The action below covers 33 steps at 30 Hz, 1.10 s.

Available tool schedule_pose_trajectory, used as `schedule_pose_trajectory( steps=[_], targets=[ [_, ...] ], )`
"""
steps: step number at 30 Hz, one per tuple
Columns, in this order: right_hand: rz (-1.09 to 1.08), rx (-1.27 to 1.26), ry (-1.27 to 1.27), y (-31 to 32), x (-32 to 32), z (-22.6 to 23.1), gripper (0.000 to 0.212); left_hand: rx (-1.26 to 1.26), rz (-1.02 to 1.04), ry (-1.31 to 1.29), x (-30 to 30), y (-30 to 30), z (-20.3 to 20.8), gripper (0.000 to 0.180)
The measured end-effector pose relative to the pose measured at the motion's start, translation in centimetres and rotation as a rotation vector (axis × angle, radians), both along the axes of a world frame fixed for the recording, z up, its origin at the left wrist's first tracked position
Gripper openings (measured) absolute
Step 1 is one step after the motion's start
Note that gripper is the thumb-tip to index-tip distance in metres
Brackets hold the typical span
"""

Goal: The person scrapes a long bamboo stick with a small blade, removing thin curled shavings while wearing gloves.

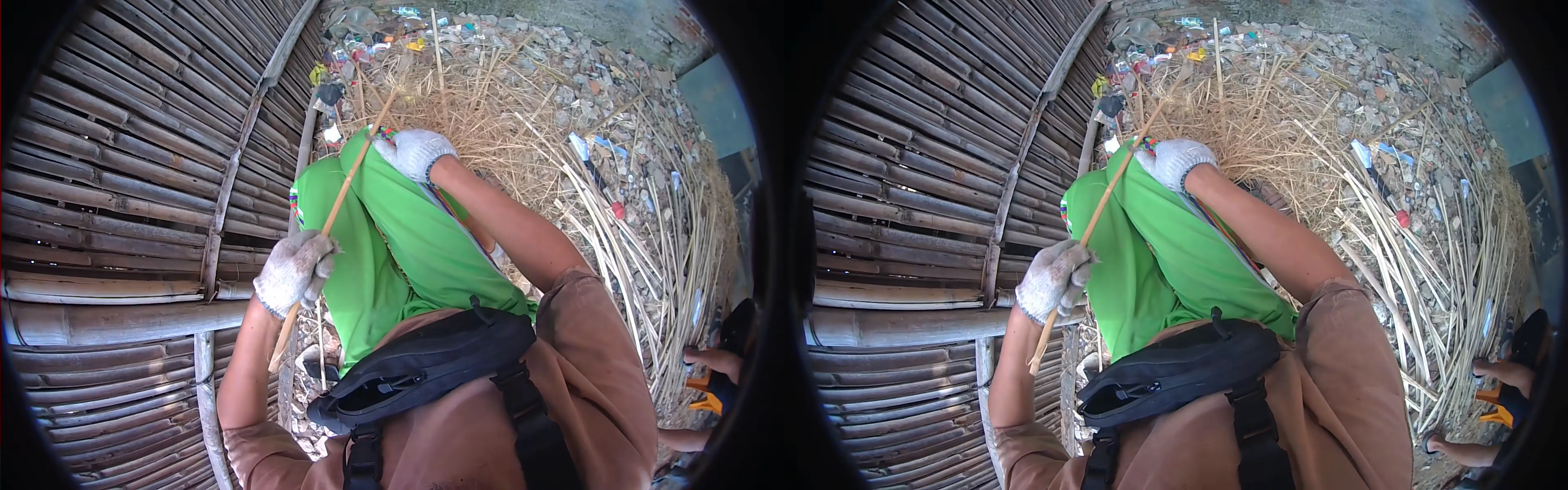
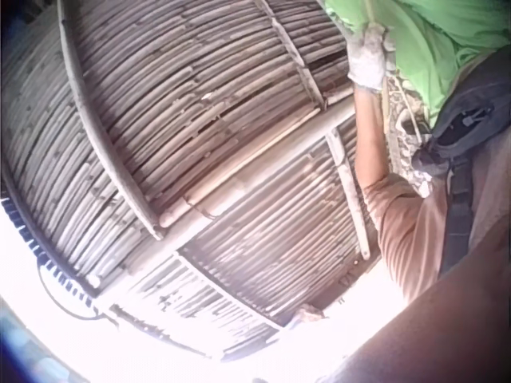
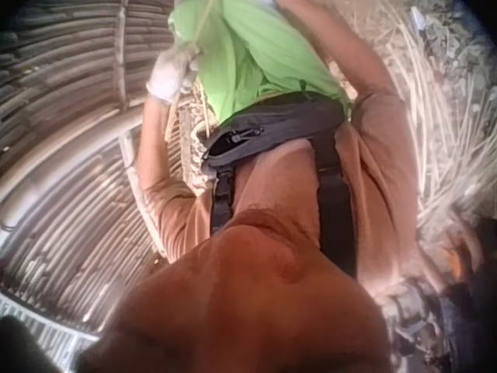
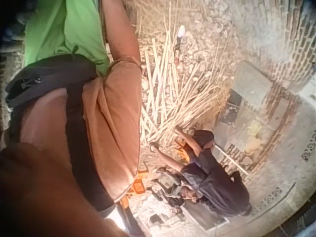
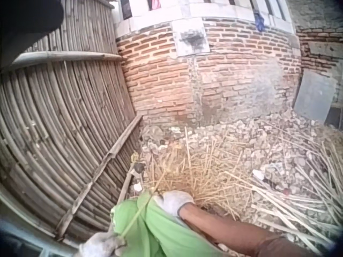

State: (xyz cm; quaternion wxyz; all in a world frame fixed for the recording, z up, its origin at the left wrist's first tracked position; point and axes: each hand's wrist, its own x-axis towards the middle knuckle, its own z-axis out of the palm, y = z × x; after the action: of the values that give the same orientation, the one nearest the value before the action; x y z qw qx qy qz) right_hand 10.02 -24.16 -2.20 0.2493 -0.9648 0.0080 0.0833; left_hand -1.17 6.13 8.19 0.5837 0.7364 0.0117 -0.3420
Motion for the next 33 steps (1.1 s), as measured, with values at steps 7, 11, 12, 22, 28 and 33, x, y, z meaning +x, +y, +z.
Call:
schedule_pose_trajectory(
  steps=[7, 11, 12, 22, 28, 33],
  targets=[
    [0.006, 0.009, 0.017, 0.7, -0.1, 0.9, 0.086, 0.229, 0.038, -0.013, -7.8, 4.5, 4.1, 0.028],
    [-0.032, 0.025, -0.055, -0.3, -0.4, -0.1, 0.085, 0.334, 0.016, 0.020, -11.8, 5.9, 6.9, 0.028],
    [-0.029, 0.040, -0.101, 0.1, -0.3, -0.2, 0.085, 0.373, -0.010, -0.018, -13.0, 6.9, 7.6, 0.030],
    [0.003, 0.008, -0.008, 0.7, -0.8, 1.3, 0.083, 0.483, -0.216, -0.423, -7.9, 4.9, 3.4, 0.030],
    [0.001, 0.011, -0.034, 0.9, -0.5, 1.1, 0.083, 0.698, -0.467, -0.887, 5.1, 0.1, -3.2, 0.032],
    [-0.009, 0.008, -0.045, 0.7, -0.6, 0.6, 0.081, 0.715, -0.513, -0.980, 8.0, -2.0, -4.1, 0.028]
  ],
)
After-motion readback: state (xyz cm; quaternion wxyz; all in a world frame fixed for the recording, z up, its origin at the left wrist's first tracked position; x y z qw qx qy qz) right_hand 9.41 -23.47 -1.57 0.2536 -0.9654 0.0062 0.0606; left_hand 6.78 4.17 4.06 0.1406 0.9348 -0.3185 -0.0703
